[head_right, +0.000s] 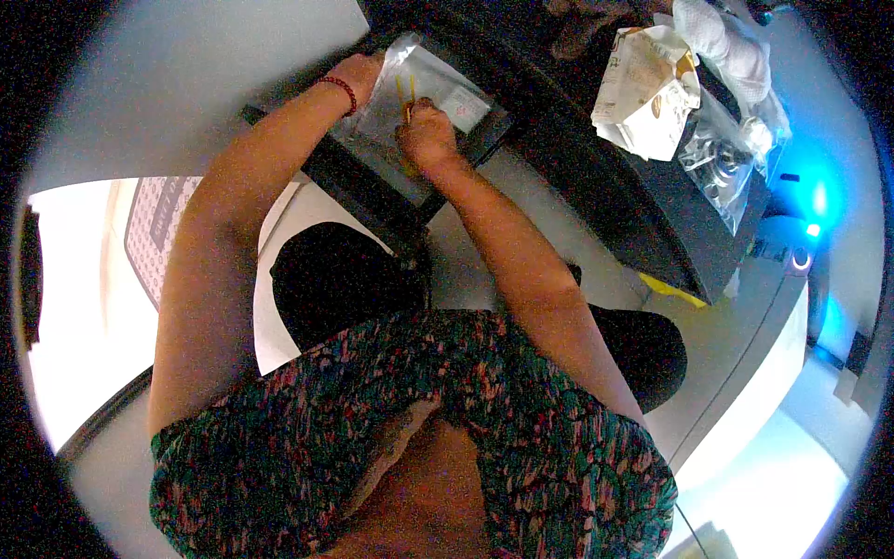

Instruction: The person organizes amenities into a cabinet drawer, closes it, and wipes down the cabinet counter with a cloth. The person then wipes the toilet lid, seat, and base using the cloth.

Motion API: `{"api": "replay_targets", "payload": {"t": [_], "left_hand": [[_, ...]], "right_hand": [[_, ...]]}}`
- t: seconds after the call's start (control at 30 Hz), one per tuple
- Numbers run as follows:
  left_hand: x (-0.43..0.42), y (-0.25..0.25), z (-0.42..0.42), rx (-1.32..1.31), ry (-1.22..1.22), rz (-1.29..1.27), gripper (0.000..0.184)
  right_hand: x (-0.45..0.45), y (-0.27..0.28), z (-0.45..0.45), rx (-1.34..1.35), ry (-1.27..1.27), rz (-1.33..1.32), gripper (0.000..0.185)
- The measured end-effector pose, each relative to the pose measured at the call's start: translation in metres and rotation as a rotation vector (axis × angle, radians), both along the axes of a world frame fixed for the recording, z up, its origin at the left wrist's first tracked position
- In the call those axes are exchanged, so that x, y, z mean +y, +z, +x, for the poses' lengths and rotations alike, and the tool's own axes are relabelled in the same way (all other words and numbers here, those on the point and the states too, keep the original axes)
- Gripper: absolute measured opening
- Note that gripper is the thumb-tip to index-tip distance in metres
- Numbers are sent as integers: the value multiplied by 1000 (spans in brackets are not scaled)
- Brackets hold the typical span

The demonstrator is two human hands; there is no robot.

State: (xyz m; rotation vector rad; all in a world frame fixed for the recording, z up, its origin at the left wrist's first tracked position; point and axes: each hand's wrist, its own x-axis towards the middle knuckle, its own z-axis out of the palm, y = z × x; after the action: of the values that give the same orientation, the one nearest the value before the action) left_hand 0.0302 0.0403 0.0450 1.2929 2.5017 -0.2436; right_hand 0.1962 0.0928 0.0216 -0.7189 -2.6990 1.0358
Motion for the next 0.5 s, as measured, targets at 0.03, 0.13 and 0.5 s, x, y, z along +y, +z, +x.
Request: {"api": "replay_targets", "payload": {"t": [0.03,0.13,0.5], "left_hand": [[-1,-2,-2,46,-46,42,38],[-3,1,1,23,-143,140,34],[-3,38,34,-183,-379,309,19]], "right_hand": [[-2,-1,0,1,-1,-2,38],[-6,-13,1,-67,-4,-15,38],[-2,21,29,-10,13,76,18]]}}
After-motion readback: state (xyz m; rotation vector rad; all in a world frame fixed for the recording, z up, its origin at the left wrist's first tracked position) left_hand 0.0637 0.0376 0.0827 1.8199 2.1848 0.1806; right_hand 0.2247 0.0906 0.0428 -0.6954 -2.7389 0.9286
